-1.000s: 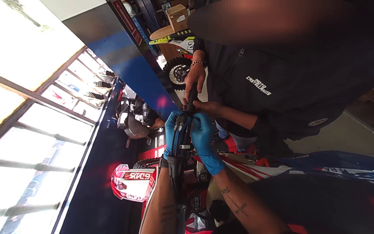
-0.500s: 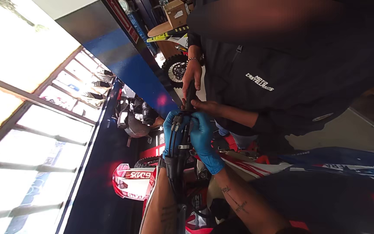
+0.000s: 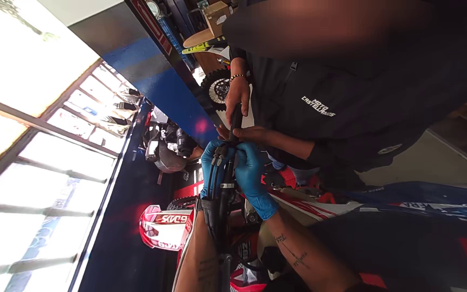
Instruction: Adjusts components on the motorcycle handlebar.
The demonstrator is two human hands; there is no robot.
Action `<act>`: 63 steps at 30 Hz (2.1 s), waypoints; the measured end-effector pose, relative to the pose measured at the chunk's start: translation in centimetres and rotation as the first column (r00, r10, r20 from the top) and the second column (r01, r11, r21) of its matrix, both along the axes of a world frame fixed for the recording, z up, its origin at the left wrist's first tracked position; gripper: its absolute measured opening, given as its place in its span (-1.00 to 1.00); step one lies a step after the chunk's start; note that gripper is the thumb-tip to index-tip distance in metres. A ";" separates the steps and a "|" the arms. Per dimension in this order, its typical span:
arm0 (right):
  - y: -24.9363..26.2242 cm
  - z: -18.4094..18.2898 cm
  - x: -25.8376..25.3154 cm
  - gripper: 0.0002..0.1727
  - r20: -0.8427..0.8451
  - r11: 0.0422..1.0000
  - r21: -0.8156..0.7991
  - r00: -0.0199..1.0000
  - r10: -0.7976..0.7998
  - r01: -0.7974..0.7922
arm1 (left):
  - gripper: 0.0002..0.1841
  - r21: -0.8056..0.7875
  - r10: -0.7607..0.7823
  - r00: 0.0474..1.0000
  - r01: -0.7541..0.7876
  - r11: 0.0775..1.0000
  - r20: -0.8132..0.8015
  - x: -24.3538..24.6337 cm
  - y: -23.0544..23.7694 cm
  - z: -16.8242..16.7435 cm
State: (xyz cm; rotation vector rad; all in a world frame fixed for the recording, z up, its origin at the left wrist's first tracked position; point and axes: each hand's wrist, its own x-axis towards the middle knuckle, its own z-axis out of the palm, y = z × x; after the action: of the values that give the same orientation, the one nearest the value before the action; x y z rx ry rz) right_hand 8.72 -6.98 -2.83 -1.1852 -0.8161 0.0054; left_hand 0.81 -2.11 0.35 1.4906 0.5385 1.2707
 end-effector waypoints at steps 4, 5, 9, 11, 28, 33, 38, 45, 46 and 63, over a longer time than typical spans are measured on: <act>0.0 0.1 0.6 -0.83 -0.011 0.998 0.007 0.998 0.056 -0.056 | -0.81 0.015 -0.004 0.999 0.005 1.000 -0.052 -0.1 0.3 0.7; 0.1 0.2 1.0 -0.83 -0.015 0.998 0.000 0.997 0.070 -0.070 | -0.82 0.015 -0.008 0.997 0.010 1.000 -0.078 -0.1 0.4 1.1; 1.3 1.2 3.0 -0.83 -0.044 0.992 -0.006 0.991 0.123 -0.123 | -0.87 0.051 -0.079 0.980 0.089 0.995 -0.181 0.3 2.7 2.6; 1.9 1.4 3.5 -0.84 -0.064 0.990 0.007 0.988 0.140 -0.140 | -0.85 0.091 -0.094 0.969 0.117 0.989 -0.227 0.3 4.2 2.6; 3.4 1.6 4.4 -0.85 -0.077 0.993 0.053 0.991 0.108 -0.104 | -0.87 0.128 -0.043 0.980 0.069 0.989 -0.196 1.7 5.4 2.7; 3.3 1.2 4.1 -0.86 -0.111 0.988 0.079 0.984 0.138 -0.130 | -0.84 0.109 -0.026 0.992 0.040 0.993 -0.126 1.8 4.2 2.0; 3.2 1.4 3.9 -0.87 -0.188 0.969 0.165 0.958 0.215 -0.185 | -0.80 0.073 -0.078 0.989 0.088 0.993 -0.128 1.6 4.2 1.8; 3.6 1.7 2.3 -0.84 -0.423 0.954 0.227 0.863 0.276 -0.195 | -0.78 0.021 -0.117 0.991 0.119 0.993 -0.066 2.4 3.7 2.0; 3.7 1.8 2.2 -0.85 -0.431 0.956 0.228 0.862 0.268 -0.184 | -0.79 0.020 -0.084 0.995 0.085 0.996 -0.062 2.8 3.5 2.0; 2.4 0.7 3.5 -0.77 -0.668 0.823 0.460 0.480 0.568 -0.334 | -0.79 0.037 -0.059 0.996 0.062 0.997 -0.068 3.3 3.4 1.5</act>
State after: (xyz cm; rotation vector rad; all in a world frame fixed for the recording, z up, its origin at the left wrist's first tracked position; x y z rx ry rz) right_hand 12.21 -4.55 -2.13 -0.5425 -0.2812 0.8098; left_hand 4.11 1.28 1.85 1.5749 0.5113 1.1937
